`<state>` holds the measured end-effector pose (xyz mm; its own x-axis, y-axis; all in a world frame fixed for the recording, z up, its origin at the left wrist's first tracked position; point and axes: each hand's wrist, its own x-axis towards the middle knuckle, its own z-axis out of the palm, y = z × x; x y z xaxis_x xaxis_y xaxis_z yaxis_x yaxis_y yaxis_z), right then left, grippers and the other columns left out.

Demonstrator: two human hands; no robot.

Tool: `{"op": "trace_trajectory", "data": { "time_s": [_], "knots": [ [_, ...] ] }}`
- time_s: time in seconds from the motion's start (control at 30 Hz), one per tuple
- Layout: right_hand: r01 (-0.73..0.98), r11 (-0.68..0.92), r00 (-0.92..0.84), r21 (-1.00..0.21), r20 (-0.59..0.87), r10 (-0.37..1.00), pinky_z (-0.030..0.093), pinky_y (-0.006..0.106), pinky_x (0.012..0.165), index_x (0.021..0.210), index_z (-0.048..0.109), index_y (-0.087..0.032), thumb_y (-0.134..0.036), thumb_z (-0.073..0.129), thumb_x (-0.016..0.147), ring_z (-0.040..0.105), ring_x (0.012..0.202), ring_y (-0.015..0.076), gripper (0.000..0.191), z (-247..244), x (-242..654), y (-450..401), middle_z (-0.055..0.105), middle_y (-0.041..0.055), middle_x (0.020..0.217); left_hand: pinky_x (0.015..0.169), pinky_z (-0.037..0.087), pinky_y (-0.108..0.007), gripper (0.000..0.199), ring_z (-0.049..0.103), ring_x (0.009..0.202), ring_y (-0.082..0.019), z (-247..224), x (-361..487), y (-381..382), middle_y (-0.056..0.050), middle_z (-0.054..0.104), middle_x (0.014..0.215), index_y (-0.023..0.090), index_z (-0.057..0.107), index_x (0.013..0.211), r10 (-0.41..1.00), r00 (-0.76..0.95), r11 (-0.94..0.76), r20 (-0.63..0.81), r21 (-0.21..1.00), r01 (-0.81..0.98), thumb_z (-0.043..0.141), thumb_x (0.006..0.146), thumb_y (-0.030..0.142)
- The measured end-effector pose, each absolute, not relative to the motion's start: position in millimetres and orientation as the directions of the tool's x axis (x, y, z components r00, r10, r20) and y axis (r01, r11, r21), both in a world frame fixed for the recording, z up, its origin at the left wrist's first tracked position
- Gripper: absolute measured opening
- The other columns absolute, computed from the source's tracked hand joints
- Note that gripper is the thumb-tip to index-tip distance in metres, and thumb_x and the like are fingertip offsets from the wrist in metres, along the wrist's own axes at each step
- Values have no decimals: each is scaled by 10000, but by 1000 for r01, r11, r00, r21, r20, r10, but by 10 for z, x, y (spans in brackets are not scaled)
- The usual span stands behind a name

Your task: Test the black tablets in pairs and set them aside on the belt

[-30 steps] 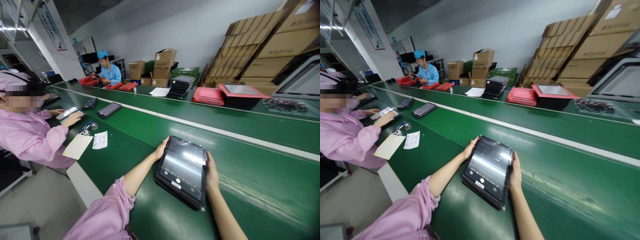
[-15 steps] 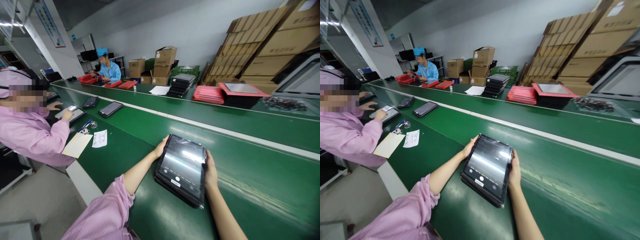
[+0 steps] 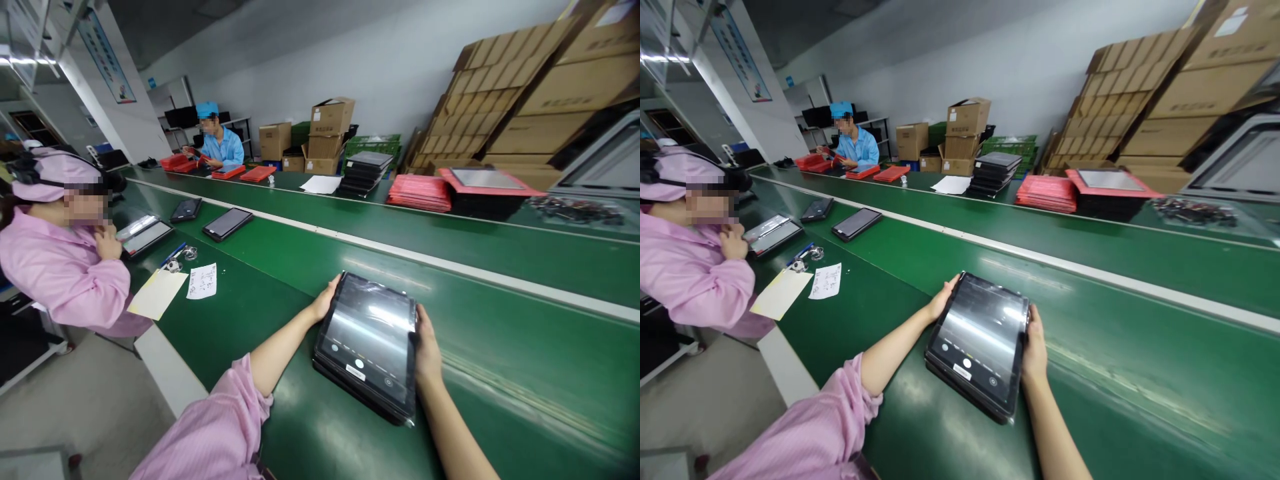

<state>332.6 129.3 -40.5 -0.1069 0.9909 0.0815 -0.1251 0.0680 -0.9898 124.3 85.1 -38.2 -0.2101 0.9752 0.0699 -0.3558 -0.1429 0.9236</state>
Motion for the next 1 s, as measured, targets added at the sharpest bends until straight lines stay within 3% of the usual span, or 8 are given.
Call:
{"op": "trace_trajectory", "data": {
  "time_s": [0.1, 0.17, 0.23, 0.3, 0.4, 0.63, 0.77, 1.0],
  "knots": [
    [-196, -63, -115, -978, -41, 993, 251, 515, 1198, 1603, 111, -224, -772, 522, 782, 350, 1445, 320, 1068, -390, 3319, 1273, 311, 121, 1614, 1270, 52, -383, 826, -8, 1552, -220, -372, 1247, 861, -25, -40, 1685, 236, -57, 1604, 957, -289, -136, 34, 931, -340, 354, 994, 613],
    [-174, -51, -107, -983, -33, 994, 236, 498, 1208, 1596, 165, -212, -774, 511, 781, 331, 1457, 313, 1050, -360, 3319, 1260, 313, 118, 1613, 1264, -8, -351, 840, -116, 1536, -173, -356, 1246, 867, 13, -158, 1665, 253, -158, 1580, 949, -312, -141, 34, 935, -327, 354, 1003, 589],
    [-102, 8, -95, -995, 18, 995, 197, 468, 1225, 1539, 346, -153, -772, 490, 785, 294, 1472, 318, 986, -326, 3324, 1253, 352, 132, 1592, 1267, 3, -352, 780, -50, 1548, -171, -332, 1243, 869, -17, -51, 1685, 237, -54, 1604, 959, -280, -131, 39, 939, -318, 327, 1014, 575],
    [-37, 36, -77, -999, 39, 996, 182, 463, 1229, 1498, 415, -99, -772, 486, 770, 272, 1479, 336, 994, -300, 3334, 1253, 355, 157, 1585, 1273, 71, -379, 709, 94, 1551, -192, -309, 1241, 865, -38, 99, 1687, 248, 91, 1612, 971, -236, -115, 40, 943, -314, 307, 1019, 571],
    [13, 42, -71, -999, 41, 997, 188, 437, 1226, 1513, 395, -73, -766, 473, 769, 282, 1477, 332, 1019, -275, 3346, 1253, 336, 175, 1593, 1271, 130, -389, 688, 155, 1542, -205, -290, 1240, 858, -25, 128, 1685, 274, 143, 1607, 973, -230, -106, 37, 949, -296, 336, 1014, 564],
    [97, 34, -58, -995, 29, 998, 160, 391, 1235, 1515, 386, -11, -757, 451, 780, 295, 1475, 319, 1049, -155, 3335, 1194, 375, 179, 1571, 1272, 45, -355, 765, 36, 1553, -193, -313, 1232, 877, -60, 99, 1686, 191, 82, 1614, 960, -277, -111, 44, 966, -233, 380, 1002, 540],
    [67, 4, -53, -998, 0, 999, 213, 366, 1220, 1523, 337, 31, -739, 463, 750, 307, 1471, 309, 1098, -75, 3300, 1159, 343, 188, 1584, 1267, 129, -365, 750, 117, 1549, -191, -325, 1227, 879, -62, 120, 1682, 196, 78, 1613, 968, -245, -110, 51, 966, -233, 371, 1005, 523],
    [22, 26, -38, -999, 26, 999, 197, 376, 1224, 1496, 375, 47, -715, 487, 741, 304, 1469, 322, 1078, -93, 3280, 1166, 350, 212, 1574, 1270, 112, -388, 720, 161, 1541, -193, -360, 1219, 885, -44, 189, 1671, 257, 133, 1607, 970, -240, -104, 41, 960, -259, 410, 1000, 527]
  ]
}}
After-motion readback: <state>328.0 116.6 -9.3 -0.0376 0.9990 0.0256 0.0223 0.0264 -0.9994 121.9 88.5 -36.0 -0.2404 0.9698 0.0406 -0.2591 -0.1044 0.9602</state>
